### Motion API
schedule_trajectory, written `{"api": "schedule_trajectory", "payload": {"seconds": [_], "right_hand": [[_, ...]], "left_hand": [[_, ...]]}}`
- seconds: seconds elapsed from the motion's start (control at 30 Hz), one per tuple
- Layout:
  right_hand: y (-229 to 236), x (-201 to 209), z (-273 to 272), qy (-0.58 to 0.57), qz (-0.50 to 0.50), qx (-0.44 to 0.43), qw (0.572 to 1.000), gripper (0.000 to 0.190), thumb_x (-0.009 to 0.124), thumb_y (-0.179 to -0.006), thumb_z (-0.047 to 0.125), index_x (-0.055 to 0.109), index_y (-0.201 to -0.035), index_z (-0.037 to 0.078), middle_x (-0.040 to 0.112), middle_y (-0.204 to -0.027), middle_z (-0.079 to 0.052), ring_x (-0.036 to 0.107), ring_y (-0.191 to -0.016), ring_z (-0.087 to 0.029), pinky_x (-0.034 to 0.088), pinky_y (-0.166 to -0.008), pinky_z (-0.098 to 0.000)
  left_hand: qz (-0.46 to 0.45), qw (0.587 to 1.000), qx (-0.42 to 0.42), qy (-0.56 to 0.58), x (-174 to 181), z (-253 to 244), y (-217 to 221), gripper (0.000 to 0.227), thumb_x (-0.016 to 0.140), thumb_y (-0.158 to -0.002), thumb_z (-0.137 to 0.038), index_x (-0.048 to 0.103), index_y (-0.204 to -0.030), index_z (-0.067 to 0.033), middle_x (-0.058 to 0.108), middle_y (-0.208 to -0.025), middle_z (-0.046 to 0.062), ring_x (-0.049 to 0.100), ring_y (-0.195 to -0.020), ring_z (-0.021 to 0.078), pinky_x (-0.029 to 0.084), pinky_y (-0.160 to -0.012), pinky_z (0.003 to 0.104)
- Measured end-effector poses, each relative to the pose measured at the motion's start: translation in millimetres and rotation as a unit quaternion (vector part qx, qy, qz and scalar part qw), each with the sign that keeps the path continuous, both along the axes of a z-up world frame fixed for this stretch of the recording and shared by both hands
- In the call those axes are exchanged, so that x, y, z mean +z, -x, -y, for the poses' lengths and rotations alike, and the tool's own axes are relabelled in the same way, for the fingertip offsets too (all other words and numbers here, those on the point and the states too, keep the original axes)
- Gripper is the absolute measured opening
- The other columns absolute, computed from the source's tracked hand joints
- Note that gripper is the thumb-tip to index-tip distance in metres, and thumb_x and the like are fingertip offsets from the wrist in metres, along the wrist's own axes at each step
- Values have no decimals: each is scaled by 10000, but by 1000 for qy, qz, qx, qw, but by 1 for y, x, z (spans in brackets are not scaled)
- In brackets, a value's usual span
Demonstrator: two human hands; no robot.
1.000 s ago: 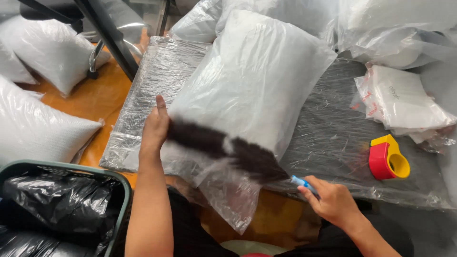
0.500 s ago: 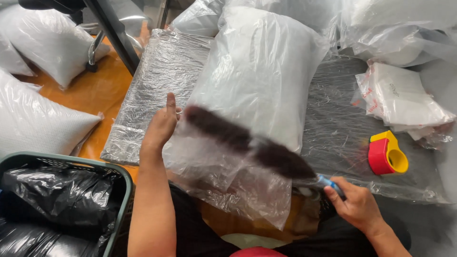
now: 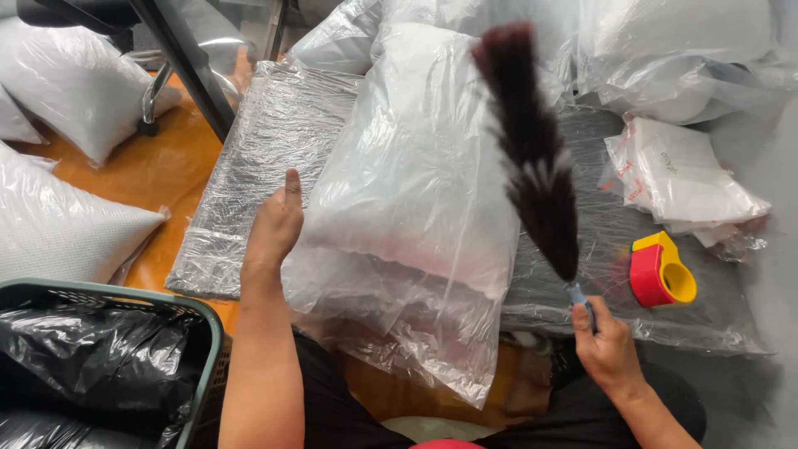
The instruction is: The person places a black plastic bag into a clear plastic bag, then uses a feather duster to wipe the surface of the clear bag. The person folds the top of the clear bag and secures it with a roll of tape, then places the finished package into a green basket.
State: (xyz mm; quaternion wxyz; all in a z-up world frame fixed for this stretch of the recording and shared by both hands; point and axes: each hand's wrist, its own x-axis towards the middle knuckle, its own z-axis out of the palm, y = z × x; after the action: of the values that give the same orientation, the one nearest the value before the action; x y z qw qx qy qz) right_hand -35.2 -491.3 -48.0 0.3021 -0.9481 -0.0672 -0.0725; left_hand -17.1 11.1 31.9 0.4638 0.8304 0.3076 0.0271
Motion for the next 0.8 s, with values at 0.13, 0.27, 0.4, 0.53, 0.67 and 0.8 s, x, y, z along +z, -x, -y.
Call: {"api": "schedule_trajectory", "payload": {"seconds": [0.13, 0.27, 0.4, 0.53, 0.67, 0.8], "right_hand": [[2, -1, -25, 76, 24, 44, 996, 282, 560, -983, 313, 608, -1195, 133, 744, -712, -138, 695, -576, -359, 507, -570, -483], [-27, -6, -32, 93, 25, 73, 993, 325, 531, -995, 367, 593, -1276, 217, 748, -819, -158, 695, -702, -370, 536, -660, -520], [-101, -36, 5, 100, -116, -78, 985, 430, 385, -1108, 477, 626, -1229, 142, 759, -956, -308, 704, -1034, -488, 529, -941, -604], [-113, 10, -16, 23, -66, -122, 990, 469, 418, -1118, 512, 654, -1243, 127, 741, -1000, -295, 667, -1076, -495, 502, -912, -601], [-93, 47, -61, 13, -33, -18, 999, 410, 412, -1100, 401, 563, -1405, 173, 694, -1038, -384, 644, -1040, -579, 502, -889, -661], [-132, 56, -53, 104, -77, -26, 991, 499, 400, -1074, 389, 495, -1543, 249, 692, -1119, -404, 633, -1113, -570, 475, -998, -644]], "left_hand": [[-7, 998, -54, -29, -27, 0, -12, 843, 229, -980, -695, 670, -1114, 10, 701, -1164, 216, 670, -1073, 353, 498, -957, 473], [-32, 985, -157, -68, -30, 4, -14, 661, 421, -946, -488, 536, -1406, -27, 660, -1285, 269, 611, -1228, 438, 483, -1040, 519], [-89, 979, -174, -49, -6, 21, -6, 923, 462, -919, -760, 490, -1443, -1, 642, -1285, 343, 577, -1283, 475, 459, -1071, 566], [-78, 977, -192, -57, -6, 25, -9, 859, 455, -942, -730, 524, -1367, 13, 653, -1253, 343, 601, -1244, 485, 480, -1033, 579], [-70, 975, -197, -71, 0, 31, -6, 814, 459, -970, -696, 547, -1306, 40, 667, -1212, 343, 619, -1213, 492, 496, -1006, 586], [-54, 973, -213, -75, -6, 34, -7, 777, 493, -974, -664, 557, -1279, 49, 673, -1192, 335, 621, -1202, 502, 499, -998, 595]]}}
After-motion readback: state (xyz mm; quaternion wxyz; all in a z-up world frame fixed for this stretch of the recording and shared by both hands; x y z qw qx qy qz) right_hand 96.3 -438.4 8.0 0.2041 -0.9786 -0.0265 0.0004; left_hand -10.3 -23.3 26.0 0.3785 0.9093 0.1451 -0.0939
